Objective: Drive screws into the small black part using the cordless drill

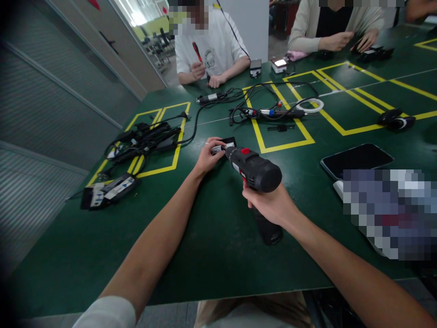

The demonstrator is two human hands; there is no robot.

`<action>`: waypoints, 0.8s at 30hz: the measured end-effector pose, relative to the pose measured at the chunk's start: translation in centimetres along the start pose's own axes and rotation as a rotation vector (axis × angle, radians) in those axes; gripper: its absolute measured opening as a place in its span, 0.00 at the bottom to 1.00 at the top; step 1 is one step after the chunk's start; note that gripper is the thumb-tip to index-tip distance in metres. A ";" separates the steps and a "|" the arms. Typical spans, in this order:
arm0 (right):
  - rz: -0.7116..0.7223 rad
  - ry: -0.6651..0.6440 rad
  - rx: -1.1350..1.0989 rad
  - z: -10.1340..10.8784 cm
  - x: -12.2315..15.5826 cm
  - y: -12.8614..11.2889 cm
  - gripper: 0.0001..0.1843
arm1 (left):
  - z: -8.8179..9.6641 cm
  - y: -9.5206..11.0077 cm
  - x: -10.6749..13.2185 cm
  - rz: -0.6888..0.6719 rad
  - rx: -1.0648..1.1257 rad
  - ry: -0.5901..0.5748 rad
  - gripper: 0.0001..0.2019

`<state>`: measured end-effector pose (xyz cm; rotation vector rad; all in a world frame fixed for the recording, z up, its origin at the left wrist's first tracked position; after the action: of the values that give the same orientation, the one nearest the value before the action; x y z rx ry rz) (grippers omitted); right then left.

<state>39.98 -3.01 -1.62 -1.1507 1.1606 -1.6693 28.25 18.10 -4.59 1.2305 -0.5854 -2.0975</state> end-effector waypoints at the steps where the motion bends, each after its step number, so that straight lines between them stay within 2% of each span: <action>1: 0.001 -0.001 0.001 0.0 0.0 0.0 0.03 | 0.0 0.0 0.0 0.003 0.001 0.000 0.11; 24: -0.031 0.032 0.059 0.2 -0.2 0.6 0.03 | 0.0 0.0 0.0 0.002 0.045 -0.001 0.11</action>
<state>40.27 -3.07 -2.25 -1.1136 1.1106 -1.7403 28.25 18.15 -4.62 1.2538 -0.6373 -2.0937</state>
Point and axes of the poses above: each hand's wrist, its own x-axis away from the middle knuckle, its own z-axis out of the back of the hand, y = z × x, the point moved 10 cm from there along -x, towards the middle knuckle, and after that the axes turned 12 degrees about y, right-handed, at the moved point
